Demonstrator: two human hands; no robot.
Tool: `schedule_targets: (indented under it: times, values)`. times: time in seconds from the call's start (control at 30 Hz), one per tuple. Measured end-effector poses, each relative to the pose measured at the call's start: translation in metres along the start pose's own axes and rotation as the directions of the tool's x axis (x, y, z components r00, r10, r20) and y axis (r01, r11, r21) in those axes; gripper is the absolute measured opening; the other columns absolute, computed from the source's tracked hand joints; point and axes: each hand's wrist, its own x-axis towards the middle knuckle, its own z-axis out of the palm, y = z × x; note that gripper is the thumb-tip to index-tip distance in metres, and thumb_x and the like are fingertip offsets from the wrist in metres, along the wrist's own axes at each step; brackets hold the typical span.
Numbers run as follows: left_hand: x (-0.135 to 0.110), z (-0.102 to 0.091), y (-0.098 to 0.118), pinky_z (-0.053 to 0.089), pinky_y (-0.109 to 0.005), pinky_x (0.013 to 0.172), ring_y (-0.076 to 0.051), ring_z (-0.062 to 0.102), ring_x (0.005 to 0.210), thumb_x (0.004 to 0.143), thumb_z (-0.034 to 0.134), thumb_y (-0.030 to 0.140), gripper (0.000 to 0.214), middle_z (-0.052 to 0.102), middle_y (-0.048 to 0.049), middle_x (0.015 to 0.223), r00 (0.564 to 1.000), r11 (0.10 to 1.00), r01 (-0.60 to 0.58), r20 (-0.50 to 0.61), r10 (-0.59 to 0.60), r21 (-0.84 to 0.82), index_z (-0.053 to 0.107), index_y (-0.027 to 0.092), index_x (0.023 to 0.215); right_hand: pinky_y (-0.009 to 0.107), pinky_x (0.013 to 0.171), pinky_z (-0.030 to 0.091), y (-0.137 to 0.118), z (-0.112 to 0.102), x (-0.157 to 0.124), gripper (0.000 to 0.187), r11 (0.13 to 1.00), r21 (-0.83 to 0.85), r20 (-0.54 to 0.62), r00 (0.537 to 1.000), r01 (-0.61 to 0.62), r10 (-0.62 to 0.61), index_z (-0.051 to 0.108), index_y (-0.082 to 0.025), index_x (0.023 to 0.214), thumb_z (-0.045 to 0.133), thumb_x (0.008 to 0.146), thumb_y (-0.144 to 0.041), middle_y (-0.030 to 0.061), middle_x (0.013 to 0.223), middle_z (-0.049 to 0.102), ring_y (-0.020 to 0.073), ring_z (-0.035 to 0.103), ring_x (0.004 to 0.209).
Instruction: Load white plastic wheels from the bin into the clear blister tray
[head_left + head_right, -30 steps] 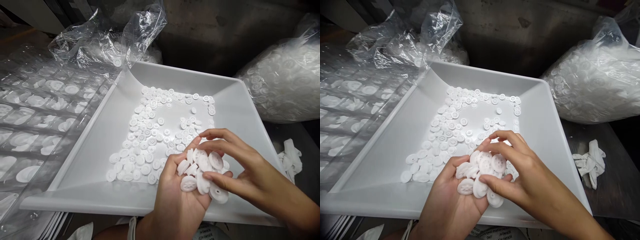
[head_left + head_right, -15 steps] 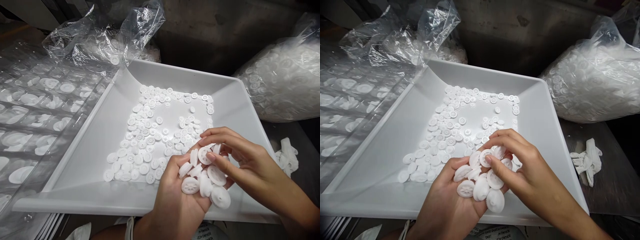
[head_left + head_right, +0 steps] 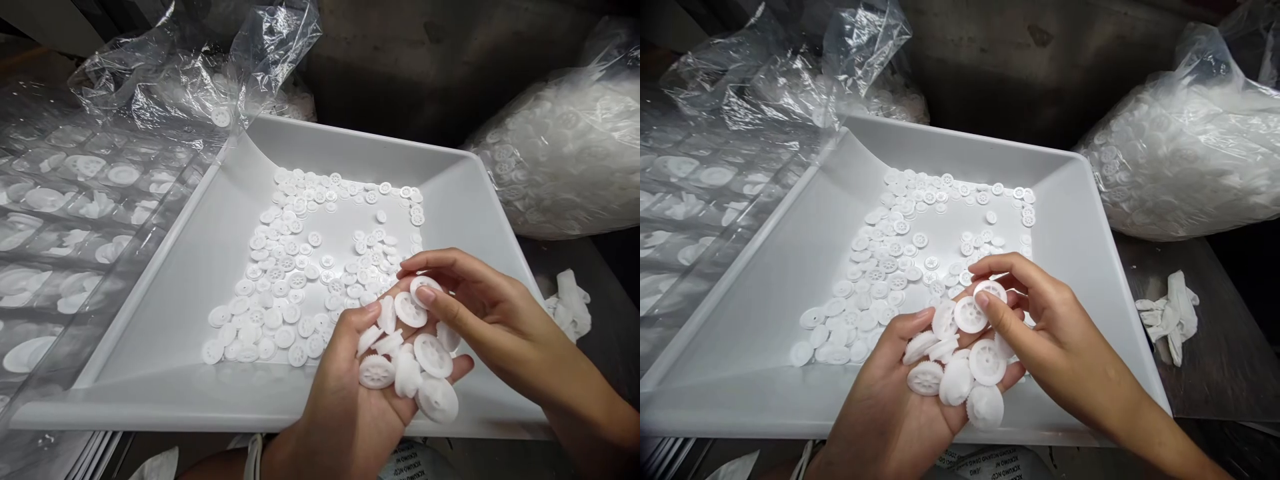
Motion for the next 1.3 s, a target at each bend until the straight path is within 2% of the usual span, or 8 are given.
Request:
schedule_targets:
  times: [0.47,0.6,0.77,0.9,0.97,1.07,1.17,1.3]
  values:
    - [-0.003,0.003,0.001,0.04,-0.046,0.104,-0.028,0.058,0.118,0.091,0.041,0.034,0.047,0.066,-0.012,0.119,0.994,0.998,0.016,0.108,-0.023,0.067,0.05,0.016,0.134,0.022,0.073,0.062,-0.008,0.007,-0.011,0.03,0.998,0.048,-0.015,0.999,-0.049,0.049,0.054,-0.037,0.117,0.063,0.089,-0.038,0.0003,0.116,0.061,0.0203,0.063,0.107]
    - [-0.002,0.002,0.002,0.04,-0.048,0.103,-0.029,0.058,0.118,0.09,0.037,0.033,0.051,0.066,-0.0133,0.118,0.996,0.998,0.035,0.085,-0.039,0.052,0.047,0.015,0.137,0.022,0.076,0.061,-0.009,0.006,-0.012,0.034,0.997,0.067,-0.035,0.999,-0.024,0.027,0.052,-0.037,0.122,0.061,0.089,-0.037,0.0016,0.121,0.059,0.0216,0.063,0.11]
    - [-0.001,0.005,0.006,0.039,-0.05,0.103,-0.029,0.055,0.122,0.088,0.036,0.031,0.055,0.065,-0.0132,0.121,0.999,1.0,0.029,0.013,-0.029,0.005,0.042,0.016,0.14,0.02,0.061,0.062,-0.006,-0.004,-0.016,0.048,0.976,0.183,0.13,0.987,-0.114,0.09,0.036,-0.044,0.137,0.055,0.093,-0.036,0.0018,0.137,0.048,0.0212,0.066,0.105]
    - [-0.003,0.008,0.008,0.037,-0.051,0.105,-0.029,0.052,0.127,0.087,0.035,0.03,0.053,0.064,-0.0133,0.125,1.0,0.999,0.009,0.015,-0.008,-0.041,0.048,0.016,0.137,0.026,0.086,0.059,0.002,-0.016,-0.02,0.059,0.977,0.193,0.235,0.971,-0.095,0.048,0.03,-0.045,0.141,0.059,0.091,-0.032,0.0005,0.137,0.05,0.0209,0.06,0.115]
    - [-0.003,0.007,0.007,0.037,-0.053,0.104,-0.03,0.052,0.127,0.085,0.037,0.03,0.054,0.063,-0.0137,0.127,1.0,0.999,0.008,0.014,-0.007,-0.046,0.05,0.016,0.136,0.025,0.085,0.059,0.005,-0.017,-0.02,0.055,0.976,0.206,0.255,0.967,-0.074,0.019,0.032,-0.044,0.14,0.057,0.093,-0.03,0.0009,0.126,0.058,0.0181,0.064,0.107]
    - [-0.002,0.004,0.006,0.039,-0.055,0.103,-0.032,0.054,0.124,0.082,0.039,0.03,0.057,0.065,-0.0149,0.124,1.0,1.0,0.022,0.023,-0.022,-0.019,0.05,0.015,0.136,0.021,0.065,0.063,0.003,-0.012,-0.017,0.039,0.968,0.233,0.22,0.975,-0.09,0.038,0.049,-0.04,0.129,0.058,0.092,-0.03,0.0017,0.112,0.064,0.0158,0.068,0.087]
    - [-0.001,0.002,0.005,0.04,-0.054,0.102,-0.032,0.057,0.121,0.082,0.038,0.03,0.058,0.067,-0.0153,0.119,0.999,1.0,0.023,0.035,-0.023,0.016,0.049,0.015,0.137,0.021,0.051,0.062,-0.003,-0.006,-0.015,0.031,0.962,0.237,0.159,0.982,-0.139,0.102,0.06,-0.037,0.118,0.064,0.088,-0.033,0.0017,0.107,0.064,0.0185,0.068,0.084]
    - [-0.003,0.003,0.005,0.039,-0.053,0.103,-0.031,0.056,0.121,0.085,0.036,0.031,0.055,0.065,-0.0138,0.124,0.996,0.999,0.012,0.086,-0.016,0.042,0.051,0.017,0.136,0.019,0.06,0.062,-0.004,-0.005,-0.014,0.03,0.996,0.09,0.029,0.999,-0.023,0.021,0.061,-0.037,0.114,0.067,0.085,-0.032,0.0008,0.109,0.063,0.0193,0.066,0.096]
